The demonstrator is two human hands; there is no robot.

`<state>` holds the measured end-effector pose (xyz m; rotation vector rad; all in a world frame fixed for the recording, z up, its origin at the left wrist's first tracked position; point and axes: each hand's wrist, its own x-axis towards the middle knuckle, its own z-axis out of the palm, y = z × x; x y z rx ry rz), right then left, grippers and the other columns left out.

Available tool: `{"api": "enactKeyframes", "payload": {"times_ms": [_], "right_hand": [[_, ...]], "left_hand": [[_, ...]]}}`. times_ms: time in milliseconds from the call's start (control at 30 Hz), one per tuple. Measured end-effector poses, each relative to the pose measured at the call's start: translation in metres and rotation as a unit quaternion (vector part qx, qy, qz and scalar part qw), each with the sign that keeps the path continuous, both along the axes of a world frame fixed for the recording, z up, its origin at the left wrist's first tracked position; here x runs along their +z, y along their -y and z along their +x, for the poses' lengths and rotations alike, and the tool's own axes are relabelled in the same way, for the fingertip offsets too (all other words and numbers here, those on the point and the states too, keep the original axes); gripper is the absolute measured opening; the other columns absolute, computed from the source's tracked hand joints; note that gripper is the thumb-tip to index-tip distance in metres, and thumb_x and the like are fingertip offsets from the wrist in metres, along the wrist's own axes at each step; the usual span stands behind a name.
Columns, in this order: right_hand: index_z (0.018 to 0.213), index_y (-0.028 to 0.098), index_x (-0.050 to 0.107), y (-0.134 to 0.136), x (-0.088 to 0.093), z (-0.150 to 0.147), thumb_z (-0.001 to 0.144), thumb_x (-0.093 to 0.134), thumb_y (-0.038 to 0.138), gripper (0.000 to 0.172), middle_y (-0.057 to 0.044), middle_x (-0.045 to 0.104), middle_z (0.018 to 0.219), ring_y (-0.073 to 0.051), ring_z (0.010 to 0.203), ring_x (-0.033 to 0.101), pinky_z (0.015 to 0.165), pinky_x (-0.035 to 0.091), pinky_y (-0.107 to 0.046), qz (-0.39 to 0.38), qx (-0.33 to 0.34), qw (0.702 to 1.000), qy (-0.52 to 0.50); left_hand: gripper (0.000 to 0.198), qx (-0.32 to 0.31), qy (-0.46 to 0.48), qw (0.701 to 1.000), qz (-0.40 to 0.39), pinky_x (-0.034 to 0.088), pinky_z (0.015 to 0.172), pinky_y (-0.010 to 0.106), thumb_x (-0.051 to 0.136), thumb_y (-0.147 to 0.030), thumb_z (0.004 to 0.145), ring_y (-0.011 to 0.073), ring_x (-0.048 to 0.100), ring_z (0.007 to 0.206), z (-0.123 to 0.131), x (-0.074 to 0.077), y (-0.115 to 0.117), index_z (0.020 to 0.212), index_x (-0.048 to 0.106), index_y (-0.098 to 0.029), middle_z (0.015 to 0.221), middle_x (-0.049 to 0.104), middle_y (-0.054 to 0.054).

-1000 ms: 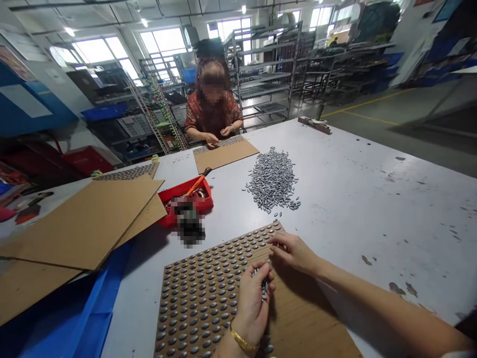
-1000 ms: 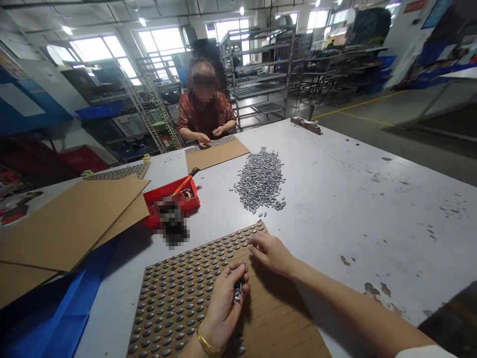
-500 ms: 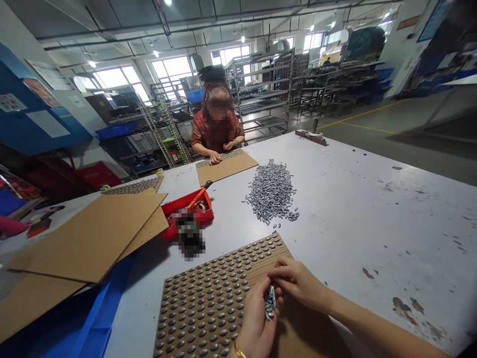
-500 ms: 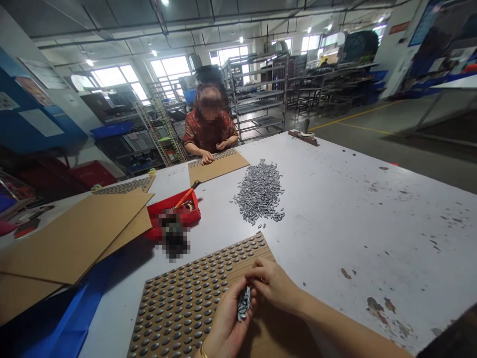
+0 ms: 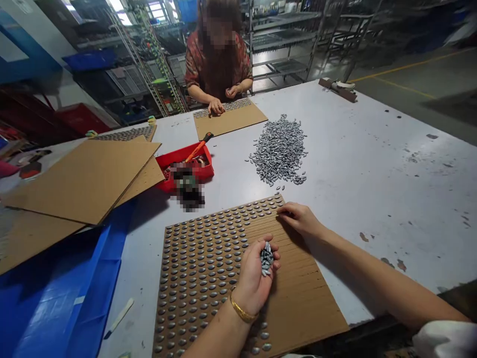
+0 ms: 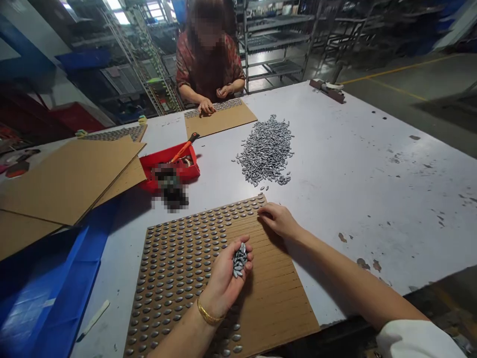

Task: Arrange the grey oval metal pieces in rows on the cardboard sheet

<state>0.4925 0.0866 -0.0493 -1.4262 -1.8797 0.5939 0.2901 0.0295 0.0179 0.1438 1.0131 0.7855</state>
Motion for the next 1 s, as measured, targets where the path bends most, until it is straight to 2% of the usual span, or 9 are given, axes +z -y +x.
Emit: {"api": "enactKeyframes", "payload": {"times_ms": [167,433,633,767,867,933,1000], "right_hand": [[0.090,0.020,0.063,-0.012,-0.005,-0.005,0.090,0.047,0.026,0.017,-0.005,0.063,0.086,-0.017,0.079,0.058,0.073,0.046,-0.029,0.020,0.023,0.998,0.052],[0.088,0.021,0.065,-0.018,-0.006,-0.002,0.092,0.044,0.025,0.022,-0.006,0.059,0.086,-0.018,0.080,0.055,0.073,0.044,-0.029,0.036,0.029,0.990,0.137],[0.084,0.021,0.065,-0.018,-0.003,-0.004,0.092,0.041,0.025,0.026,-0.007,0.059,0.086,-0.018,0.083,0.053,0.074,0.045,-0.029,0.033,0.023,0.985,0.169],[0.087,0.021,0.064,-0.016,0.000,-0.005,0.093,0.040,0.025,0.025,-0.008,0.059,0.090,-0.019,0.086,0.055,0.076,0.046,-0.030,0.033,0.020,0.985,0.171],[0.097,0.021,0.063,-0.005,0.011,-0.008,0.092,0.044,0.028,0.021,-0.008,0.059,0.098,-0.018,0.085,0.057,0.075,0.048,-0.030,0.029,0.021,0.990,0.136],[0.102,0.020,0.062,0.006,0.022,-0.014,0.091,0.048,0.031,0.021,-0.008,0.060,0.100,-0.016,0.081,0.058,0.070,0.048,-0.028,0.000,0.029,0.998,0.057],[0.101,0.020,0.064,0.019,0.033,-0.022,0.089,0.052,0.034,0.022,-0.007,0.062,0.097,-0.015,0.078,0.059,0.063,0.048,-0.025,-0.063,0.053,0.996,-0.041]], "left_hand": [[0.014,-0.032,0.002,0.999,0.017,0.047,0.052,0.019,0.065,-0.020,0.077,0.0103,0.060,0.061,-0.002,-0.006,-0.002,0.088,0.059,-0.013,0.079,0.064,0.006],[0.023,-0.038,-0.011,0.999,0.026,0.039,0.045,0.013,0.071,-0.028,0.075,0.0047,0.050,0.052,-0.005,-0.014,-0.005,0.091,0.062,-0.014,0.066,0.056,-0.001],[0.022,-0.031,0.005,0.999,0.021,0.048,0.053,0.018,0.063,-0.019,0.079,0.0091,0.059,0.062,-0.006,-0.013,-0.005,0.100,0.063,-0.012,0.078,0.063,0.006],[0.018,-0.016,0.009,0.999,0.030,0.050,0.055,0.019,0.065,-0.017,0.077,0.0097,0.060,0.063,-0.005,-0.012,-0.007,0.094,0.060,-0.013,0.079,0.065,0.006],[0.015,-0.014,0.011,0.999,0.037,0.050,0.055,0.019,0.067,-0.019,0.076,0.0103,0.061,0.063,-0.005,-0.013,-0.008,0.087,0.058,-0.014,0.077,0.065,0.005],[0.016,-0.021,0.013,0.999,0.046,0.050,0.056,0.019,0.069,-0.020,0.076,0.0104,0.061,0.063,-0.004,-0.014,-0.009,0.087,0.058,-0.014,0.078,0.065,0.006],[0.018,-0.025,0.014,0.998,0.056,0.050,0.057,0.019,0.070,-0.021,0.075,0.0100,0.060,0.063,-0.003,-0.016,-0.010,0.088,0.060,-0.013,0.078,0.065,0.006]]}}
